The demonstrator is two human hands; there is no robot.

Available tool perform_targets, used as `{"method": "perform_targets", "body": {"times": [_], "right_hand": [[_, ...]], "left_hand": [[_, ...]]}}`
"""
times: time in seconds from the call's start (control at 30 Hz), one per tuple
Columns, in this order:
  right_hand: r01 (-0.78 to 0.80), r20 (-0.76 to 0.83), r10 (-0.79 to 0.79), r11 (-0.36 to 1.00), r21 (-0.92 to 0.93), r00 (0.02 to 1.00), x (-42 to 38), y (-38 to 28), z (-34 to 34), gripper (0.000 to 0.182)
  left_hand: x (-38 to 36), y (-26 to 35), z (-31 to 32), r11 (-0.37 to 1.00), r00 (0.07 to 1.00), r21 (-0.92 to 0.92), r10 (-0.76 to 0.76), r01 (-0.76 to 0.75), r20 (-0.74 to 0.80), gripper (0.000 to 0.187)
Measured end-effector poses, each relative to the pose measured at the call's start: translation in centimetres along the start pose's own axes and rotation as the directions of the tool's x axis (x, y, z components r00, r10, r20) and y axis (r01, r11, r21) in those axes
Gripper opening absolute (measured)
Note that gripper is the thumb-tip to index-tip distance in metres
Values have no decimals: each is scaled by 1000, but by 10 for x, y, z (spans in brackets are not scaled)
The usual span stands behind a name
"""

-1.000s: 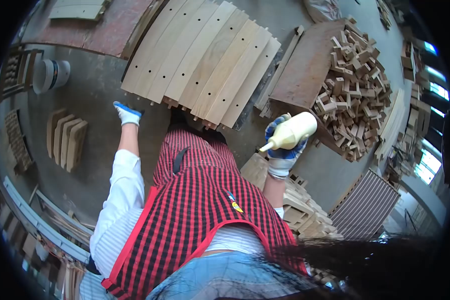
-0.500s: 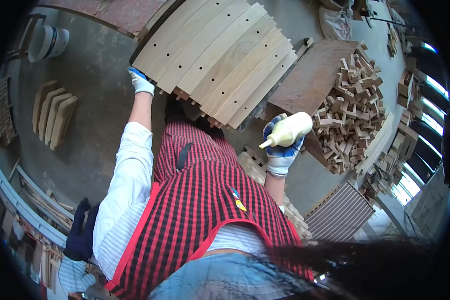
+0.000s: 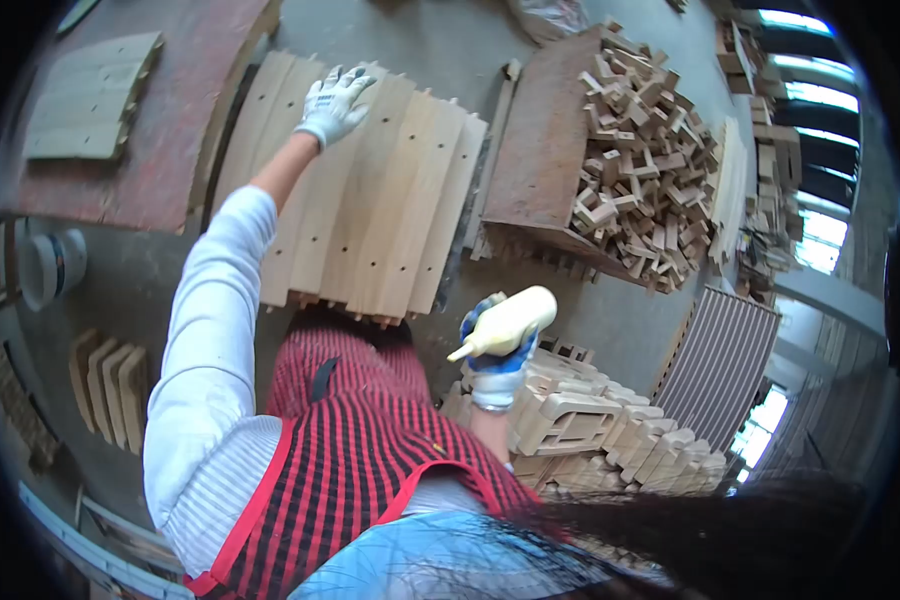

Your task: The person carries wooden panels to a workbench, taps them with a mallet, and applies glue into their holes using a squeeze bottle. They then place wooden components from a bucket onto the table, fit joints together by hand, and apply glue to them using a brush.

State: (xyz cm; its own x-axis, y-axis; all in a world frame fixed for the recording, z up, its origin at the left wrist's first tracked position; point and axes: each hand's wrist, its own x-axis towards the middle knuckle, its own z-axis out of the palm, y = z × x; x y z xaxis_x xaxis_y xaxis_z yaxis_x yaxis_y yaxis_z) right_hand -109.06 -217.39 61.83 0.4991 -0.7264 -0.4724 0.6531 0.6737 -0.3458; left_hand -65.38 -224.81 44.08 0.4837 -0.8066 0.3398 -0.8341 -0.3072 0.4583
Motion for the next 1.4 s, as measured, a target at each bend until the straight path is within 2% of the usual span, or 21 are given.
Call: {"method": "perform_targets", "body": {"times": [0.07,0.13,0.23,0.3,0.37,0.47,0.53,0.57,0.63,0.7,0.73,0.8,1.0,1.07,1.13,1.2,1.3,1.4], "right_hand": [[44,-10,-44,999,27,999,0,1,-16,67],[91,-140,-62,974,207,988,6,-2,-33,66],[71,-118,-45,972,224,992,24,-10,-49,66],[22,-104,3,970,243,995,25,-16,-56,65],[-3,-95,29,965,262,995,35,-23,-62,65],[-59,-75,78,970,235,994,53,-47,-72,64],[-45,-99,69,973,226,993,56,-61,-78,63],[-41,-106,64,978,202,992,63,-70,-81,63],[-42,-121,60,988,147,991,79,-89,-86,62],[-55,-118,72,988,144,990,89,-103,-89,63],[-51,-110,67,989,138,992,95,-111,-89,63],[-40,-89,52,990,133,995,103,-123,-89,63],[-54,-141,66,994,91,988,126,-138,-87,67],[-66,-125,75,995,76,989,136,-141,-84,66],[-94,-106,101,993,67,989,147,-135,-79,66],[-127,-91,132,990,53,987,153,-129,-72,66],[-141,-35,142,990,23,989,163,-123,-58,65],[-191,69,196,979,-74,978,178,-118,-39,65]], "left_hand": [[44,12,20,986,990,160,18,-41,142,48],[77,26,38,939,957,327,10,-109,289,50],[91,20,58,935,948,337,-2,-112,320,47],[86,13,58,959,899,265,-26,-101,437,44],[74,13,52,987,917,147,-4,-59,398,44],[72,-10,82,986,922,166,-37,-30,384,44],[75,20,81,940,996,341,-5,-26,90,47],[83,30,89,938,996,347,-11,-21,90,47],[97,52,108,881,974,416,214,-226,75,50],[106,98,99,919,906,295,130,-262,402,52],[105,113,101,919,905,299,119,-255,408,52],[102,130,102,960,786,250,-58,-124,615,48],[87,118,113,939,805,275,1,-204,594,44],[75,125,123,936,906,248,134,-248,401,41],[67,130,120,923,951,253,247,-290,187,39],[68,137,110,946,930,231,139,-226,341,39],[67,135,116,961,928,205,103,-186,359,40],[57,139,110,963,952,242,42,-120,304,42]]}}
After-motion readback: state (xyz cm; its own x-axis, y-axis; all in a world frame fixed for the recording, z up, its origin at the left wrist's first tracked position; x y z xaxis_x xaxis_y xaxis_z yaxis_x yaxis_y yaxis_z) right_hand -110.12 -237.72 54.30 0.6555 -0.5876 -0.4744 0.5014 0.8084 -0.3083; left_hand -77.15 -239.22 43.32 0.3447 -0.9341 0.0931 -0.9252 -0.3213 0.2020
